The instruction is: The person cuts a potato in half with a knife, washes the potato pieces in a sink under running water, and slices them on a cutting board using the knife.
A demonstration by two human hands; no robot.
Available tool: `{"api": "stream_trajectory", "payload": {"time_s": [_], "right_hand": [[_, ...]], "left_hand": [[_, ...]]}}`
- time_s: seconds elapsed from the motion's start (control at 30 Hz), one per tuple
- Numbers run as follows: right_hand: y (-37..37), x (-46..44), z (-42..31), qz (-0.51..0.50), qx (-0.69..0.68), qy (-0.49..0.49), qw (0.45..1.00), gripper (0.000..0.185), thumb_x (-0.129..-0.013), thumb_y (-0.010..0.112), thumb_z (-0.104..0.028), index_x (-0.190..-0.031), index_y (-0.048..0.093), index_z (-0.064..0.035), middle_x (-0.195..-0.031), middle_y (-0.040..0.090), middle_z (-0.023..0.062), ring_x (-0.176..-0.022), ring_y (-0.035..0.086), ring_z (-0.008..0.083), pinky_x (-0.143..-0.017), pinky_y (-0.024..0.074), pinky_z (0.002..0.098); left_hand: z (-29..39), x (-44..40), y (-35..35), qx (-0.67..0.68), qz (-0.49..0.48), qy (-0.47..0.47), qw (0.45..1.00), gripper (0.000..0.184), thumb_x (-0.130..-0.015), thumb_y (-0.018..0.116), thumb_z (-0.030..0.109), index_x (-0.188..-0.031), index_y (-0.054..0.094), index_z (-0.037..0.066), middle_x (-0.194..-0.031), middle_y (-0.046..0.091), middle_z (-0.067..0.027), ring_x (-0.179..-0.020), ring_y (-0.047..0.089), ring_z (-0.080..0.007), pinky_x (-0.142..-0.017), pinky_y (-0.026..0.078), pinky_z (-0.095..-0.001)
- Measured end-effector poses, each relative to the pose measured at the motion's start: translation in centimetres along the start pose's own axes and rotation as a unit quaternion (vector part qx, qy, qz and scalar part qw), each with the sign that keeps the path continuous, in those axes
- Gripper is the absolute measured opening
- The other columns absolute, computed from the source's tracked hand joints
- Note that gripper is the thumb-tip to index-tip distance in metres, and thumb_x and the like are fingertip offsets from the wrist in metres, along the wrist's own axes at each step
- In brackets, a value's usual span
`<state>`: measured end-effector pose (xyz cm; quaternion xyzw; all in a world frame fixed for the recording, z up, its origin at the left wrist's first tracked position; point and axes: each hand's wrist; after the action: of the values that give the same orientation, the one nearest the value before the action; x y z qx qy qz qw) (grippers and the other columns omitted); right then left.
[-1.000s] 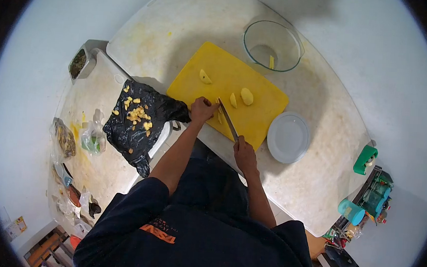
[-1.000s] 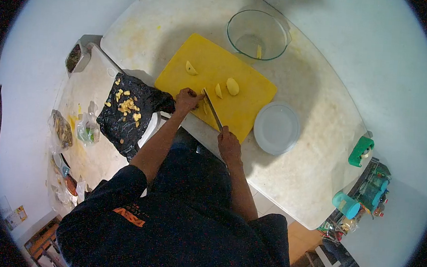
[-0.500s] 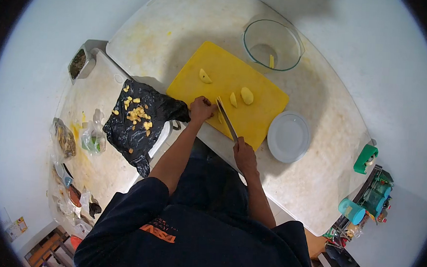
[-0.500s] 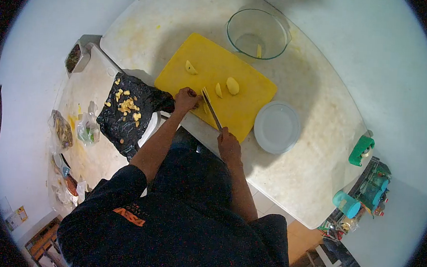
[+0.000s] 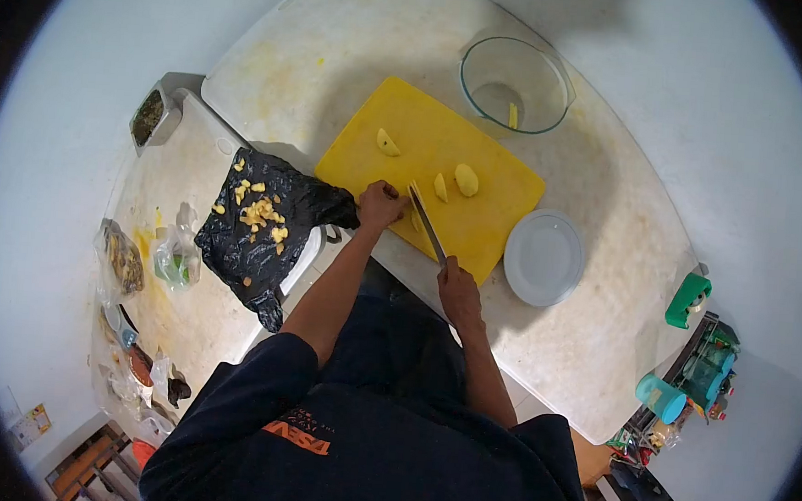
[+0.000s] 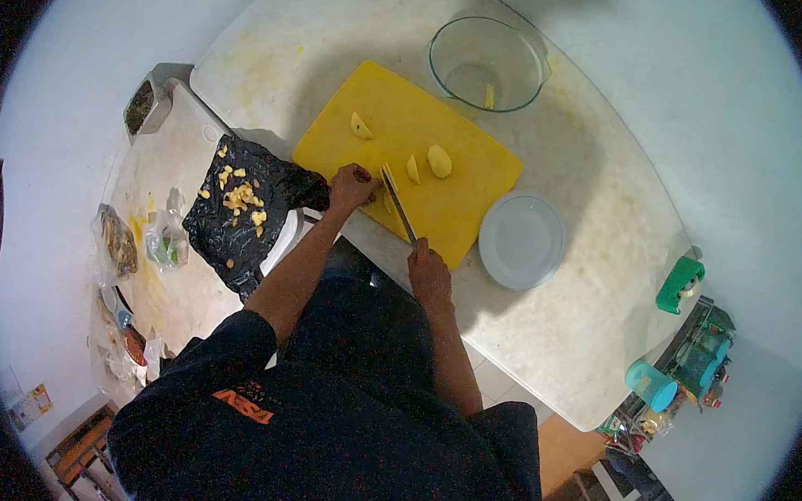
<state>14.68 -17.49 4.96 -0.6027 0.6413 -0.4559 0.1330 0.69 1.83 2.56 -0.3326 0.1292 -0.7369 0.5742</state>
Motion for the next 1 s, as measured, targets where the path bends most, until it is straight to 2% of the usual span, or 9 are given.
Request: {"api": "stream_trajectory", "payload": {"time_s": [0.07, 0.17, 0.27, 0.37, 0.67, 0.77, 0.87, 1.0], "right_hand": [[-0.2, 0.0, -0.2, -0.006, 0.005, 0.003, 1.0, 0.018, -0.094, 0.047, -0.02, -0.101, 0.045, -0.0036, -0.08, 0.062, 0.0255, -0.077, 0.064, 0.0435, -0.066, 0.0508, 0.0539], [0.2, -0.1, 0.2, 0.009, -0.001, -0.006, 1.0, 0.018, -0.093, 0.048, -0.02, -0.101, 0.044, -0.0037, -0.079, 0.062, 0.0255, -0.077, 0.064, 0.0435, -0.065, 0.0508, 0.0544], [0.4, -0.2, 0.2, 0.007, 0.011, -0.001, 1.0, 0.018, -0.093, 0.048, -0.02, -0.101, 0.044, -0.004, -0.079, 0.061, 0.0258, -0.076, 0.063, 0.0439, -0.064, 0.0507, 0.055], [0.6, -0.4, -0.1, 0.012, 0.024, 0.016, 1.0, 0.018, -0.092, 0.049, -0.019, -0.1, 0.043, -0.0045, -0.079, 0.061, 0.0257, -0.075, 0.063, 0.0443, -0.064, 0.0505, 0.0556], [1.2, -0.5, 0.1, 0.08, -0.034, -0.009, 0.996, 0.016, -0.094, 0.047, -0.019, -0.099, 0.043, -0.0043, -0.08, 0.061, 0.0244, -0.074, 0.062, 0.0449, -0.065, 0.05, 0.0551], [1.0, -0.6, -0.1, 0.086, -0.036, -0.006, 0.996, 0.016, -0.096, 0.046, -0.02, -0.101, 0.043, -0.0041, -0.079, 0.061, 0.0243, -0.074, 0.062, 0.0441, -0.064, 0.0496, 0.0554], [0.7, -0.5, 0.1, 0.07, -0.019, -0.009, 0.997, 0.018, -0.097, 0.045, -0.021, -0.102, 0.043, -0.004, -0.079, 0.061, 0.0243, -0.074, 0.062, 0.0441, -0.064, 0.0495, 0.0553], [0.5, -0.2, 0.7, 0.071, -0.019, -0.024, 0.997, 0.018, -0.096, 0.045, -0.021, -0.101, 0.043, -0.004, -0.078, 0.061, 0.0247, -0.073, 0.061, 0.0448, -0.063, 0.049, 0.0553]], "left_hand": [[0.3, 0.0, 0.0, 0.005, -0.007, -0.02, 1.0, 0.027, -0.072, 0.077, 0.018, -0.079, 0.06, -0.001, -0.062, 0.065, -0.0113, -0.05, 0.066, -0.018, -0.051, 0.054, -0.0301], [-0.2, -0.2, 0.3, -0.019, 0.011, 0.005, 1.0, 0.028, -0.071, 0.077, 0.019, -0.079, 0.06, -0.001, -0.062, 0.065, -0.0113, -0.051, 0.066, -0.0179, -0.052, 0.054, -0.0297], [-0.5, -0.6, 0.7, 0.035, -0.011, -0.059, 0.998, 0.028, -0.07, 0.078, 0.02, -0.078, 0.06, -0.001, -0.061, 0.065, -0.0105, -0.05, 0.066, -0.0186, -0.052, 0.054, -0.0298], [-0.1, -0.4, 0.4, -0.02, 0.009, -0.015, 1.0, 0.028, -0.069, 0.078, 0.02, -0.077, 0.06, -0.001, -0.062, 0.065, -0.0104, -0.05, 0.066, -0.0192, -0.052, 0.054, -0.0302], [-0.3, -0.3, -0.2, 0.011, -0.013, -0.022, 1.0, 0.024, -0.071, 0.076, 0.015, -0.079, 0.062, -0.002, -0.065, 0.066, -0.011, -0.054, 0.067, -0.0173, -0.053, 0.056, -0.0293], [-0.5, -0.5, -0.1, 0.091, -0.036, -0.077, 0.992, 0.024, -0.072, 0.076, 0.015, -0.08, 0.062, -0.002, -0.068, 0.067, -0.0109, -0.055, 0.068, -0.0175, -0.053, 0.056, -0.0287], [0.4, -0.2, -0.5, 0.035, -0.034, -0.067, 0.997, 0.026, -0.074, 0.077, 0.017, -0.081, 0.061, -0.002, -0.07, 0.068, -0.0111, -0.054, 0.068, -0.0177, -0.053, 0.056, -0.0282], [1.0, 0.0, -0.8, 0.026, -0.037, -0.062, 0.997, 0.028, -0.074, 0.078, 0.018, -0.082, 0.061, -0.002, -0.068, 0.067, -0.0114, -0.054, 0.068, -0.0174, -0.053, 0.056, -0.0285]]}}
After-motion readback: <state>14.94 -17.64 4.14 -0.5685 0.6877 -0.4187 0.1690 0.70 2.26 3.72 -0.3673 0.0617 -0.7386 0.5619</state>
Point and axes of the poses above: each hand's wrist, its own x-axis away from the middle knuckle, its own y-axis out of the palm, z = x × y
